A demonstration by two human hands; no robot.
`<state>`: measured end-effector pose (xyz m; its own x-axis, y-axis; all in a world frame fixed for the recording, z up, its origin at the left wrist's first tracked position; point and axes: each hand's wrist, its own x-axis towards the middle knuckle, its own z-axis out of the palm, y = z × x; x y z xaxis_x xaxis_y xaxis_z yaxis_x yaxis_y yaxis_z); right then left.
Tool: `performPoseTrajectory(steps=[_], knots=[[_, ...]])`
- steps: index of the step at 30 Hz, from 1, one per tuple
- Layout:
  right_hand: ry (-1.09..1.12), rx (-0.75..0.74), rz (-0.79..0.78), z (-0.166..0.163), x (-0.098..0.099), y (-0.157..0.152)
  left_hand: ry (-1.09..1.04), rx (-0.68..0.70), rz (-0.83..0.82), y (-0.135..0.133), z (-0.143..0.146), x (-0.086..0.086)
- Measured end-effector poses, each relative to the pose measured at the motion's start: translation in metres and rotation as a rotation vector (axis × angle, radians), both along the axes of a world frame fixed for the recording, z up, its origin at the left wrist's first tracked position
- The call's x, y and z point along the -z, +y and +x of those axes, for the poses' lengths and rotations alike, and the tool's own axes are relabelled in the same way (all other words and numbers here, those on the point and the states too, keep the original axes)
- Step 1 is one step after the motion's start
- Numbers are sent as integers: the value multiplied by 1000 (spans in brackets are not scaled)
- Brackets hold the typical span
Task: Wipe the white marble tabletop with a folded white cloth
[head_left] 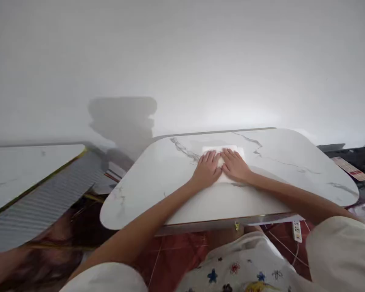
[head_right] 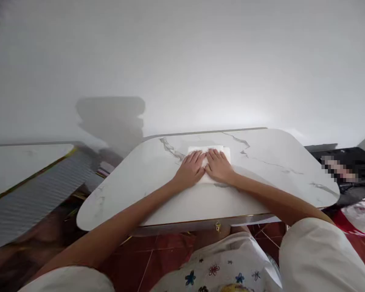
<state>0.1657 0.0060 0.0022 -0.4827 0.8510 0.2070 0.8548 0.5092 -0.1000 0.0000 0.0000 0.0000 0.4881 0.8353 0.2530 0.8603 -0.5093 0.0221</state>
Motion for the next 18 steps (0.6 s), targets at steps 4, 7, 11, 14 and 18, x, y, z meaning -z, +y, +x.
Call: performPoseTrajectory(steps=[4,7,11,14,18], knots=[[24,-21,-8,7,3,-22,-4,-15,0,-24,5,4],[45,-25,-33,9,2,-39,-9,-29,12,-41,6,8],[83,-55,-18,9,4,-65,-27,3,60,-66,-2,13],[117,-105,24,10,9,-84,-25,27,95,-88,-8,18],[129,-142,23,20,13,-101,-15,27,126,-109,0,20]])
